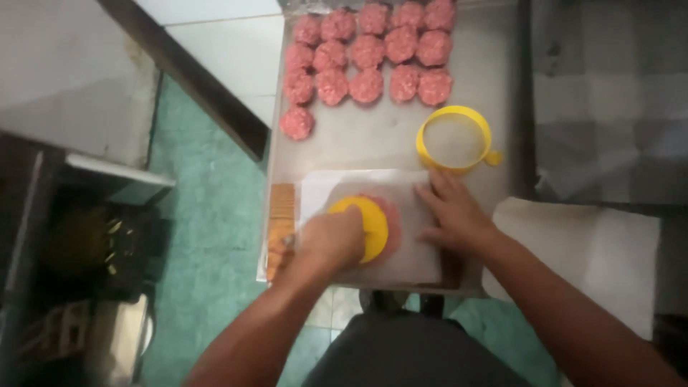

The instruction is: Flattening portions of ground meat into patties using a mold and parchment paper.

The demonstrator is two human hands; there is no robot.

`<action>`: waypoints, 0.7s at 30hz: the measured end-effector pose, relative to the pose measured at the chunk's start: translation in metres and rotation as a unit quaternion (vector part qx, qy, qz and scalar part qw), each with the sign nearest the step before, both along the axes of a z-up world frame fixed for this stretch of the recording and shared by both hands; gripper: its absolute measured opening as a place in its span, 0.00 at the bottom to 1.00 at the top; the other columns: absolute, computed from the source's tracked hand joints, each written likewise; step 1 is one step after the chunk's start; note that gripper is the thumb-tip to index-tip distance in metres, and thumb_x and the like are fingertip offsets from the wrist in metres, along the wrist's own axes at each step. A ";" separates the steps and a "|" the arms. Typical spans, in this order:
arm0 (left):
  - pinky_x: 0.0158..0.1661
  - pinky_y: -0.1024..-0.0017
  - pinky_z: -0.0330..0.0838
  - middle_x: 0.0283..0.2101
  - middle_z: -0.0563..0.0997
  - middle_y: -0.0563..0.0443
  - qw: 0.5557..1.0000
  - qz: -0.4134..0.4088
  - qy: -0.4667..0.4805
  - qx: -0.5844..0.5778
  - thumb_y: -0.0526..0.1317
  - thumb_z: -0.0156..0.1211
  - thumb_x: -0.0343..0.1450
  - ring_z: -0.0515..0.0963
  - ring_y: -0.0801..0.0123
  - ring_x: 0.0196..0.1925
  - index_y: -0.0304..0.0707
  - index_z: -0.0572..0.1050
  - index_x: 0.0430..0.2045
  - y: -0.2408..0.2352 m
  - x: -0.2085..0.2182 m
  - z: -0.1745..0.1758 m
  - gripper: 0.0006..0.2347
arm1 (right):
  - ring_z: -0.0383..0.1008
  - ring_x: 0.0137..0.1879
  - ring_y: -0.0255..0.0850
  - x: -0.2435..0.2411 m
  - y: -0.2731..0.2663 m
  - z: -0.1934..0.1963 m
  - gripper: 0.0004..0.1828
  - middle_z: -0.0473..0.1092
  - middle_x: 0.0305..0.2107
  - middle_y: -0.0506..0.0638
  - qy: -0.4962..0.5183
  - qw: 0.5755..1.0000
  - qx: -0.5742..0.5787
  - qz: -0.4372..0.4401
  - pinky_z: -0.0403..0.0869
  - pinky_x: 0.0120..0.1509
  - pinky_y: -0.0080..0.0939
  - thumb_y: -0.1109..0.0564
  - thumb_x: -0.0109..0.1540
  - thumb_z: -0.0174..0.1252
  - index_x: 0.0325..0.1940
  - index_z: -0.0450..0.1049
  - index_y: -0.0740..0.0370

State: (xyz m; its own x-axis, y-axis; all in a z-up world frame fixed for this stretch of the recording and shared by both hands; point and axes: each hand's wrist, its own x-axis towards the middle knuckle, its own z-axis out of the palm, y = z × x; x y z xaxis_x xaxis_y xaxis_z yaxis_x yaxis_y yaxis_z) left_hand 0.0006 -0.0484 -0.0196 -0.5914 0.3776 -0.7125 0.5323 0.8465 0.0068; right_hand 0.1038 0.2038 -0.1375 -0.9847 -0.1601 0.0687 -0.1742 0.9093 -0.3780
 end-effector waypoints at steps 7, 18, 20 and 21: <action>0.43 0.50 0.77 0.35 0.82 0.46 0.998 0.059 0.028 0.010 0.47 0.48 0.73 0.85 0.41 0.40 0.39 0.72 0.38 -0.034 0.024 0.052 0.11 | 0.49 0.77 0.71 0.009 0.000 0.010 0.60 0.54 0.71 0.71 0.031 0.997 -0.076 0.006 0.48 0.81 0.65 0.20 0.48 0.66 0.73 0.63 0.59; 0.42 0.62 0.78 0.40 0.86 0.49 0.915 0.289 0.009 0.280 0.52 0.57 0.67 0.85 0.52 0.40 0.51 0.73 0.49 -0.242 0.083 0.015 0.18 | 0.71 0.47 0.47 -0.027 -0.055 0.098 0.34 0.72 0.46 0.54 0.014 0.958 -0.186 -0.218 0.71 0.55 0.43 0.57 0.57 0.60 0.68 0.67 0.65; 0.39 0.68 0.81 0.36 0.87 0.50 0.880 0.328 0.047 0.341 0.50 0.62 0.67 0.87 0.60 0.34 0.45 0.75 0.45 -0.262 0.095 -0.008 0.16 | 0.68 0.33 0.45 -0.038 -0.071 0.119 0.29 0.72 0.31 0.52 0.020 0.949 -0.166 -0.268 0.69 0.41 0.42 0.55 0.57 0.56 0.62 0.73 0.65; 0.39 0.68 0.81 0.36 0.87 0.50 0.879 0.330 0.043 0.341 0.50 0.62 0.67 0.87 0.60 0.34 0.45 0.75 0.45 -0.262 0.093 0.003 0.16 | 0.68 0.33 0.45 -0.035 -0.080 0.126 0.29 0.72 0.31 0.52 0.016 0.949 -0.164 -0.268 0.69 0.41 0.42 0.55 0.57 0.56 0.62 0.73 0.65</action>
State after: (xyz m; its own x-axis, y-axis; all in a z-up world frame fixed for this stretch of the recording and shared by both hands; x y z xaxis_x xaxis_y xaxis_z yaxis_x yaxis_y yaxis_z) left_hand 0.0939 -0.3100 -0.0168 -0.8824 0.2535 -0.3964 -0.0509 0.7862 0.6159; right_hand 0.0684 0.1237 -0.0115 -0.9151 0.3987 0.0603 0.2639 0.7052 -0.6581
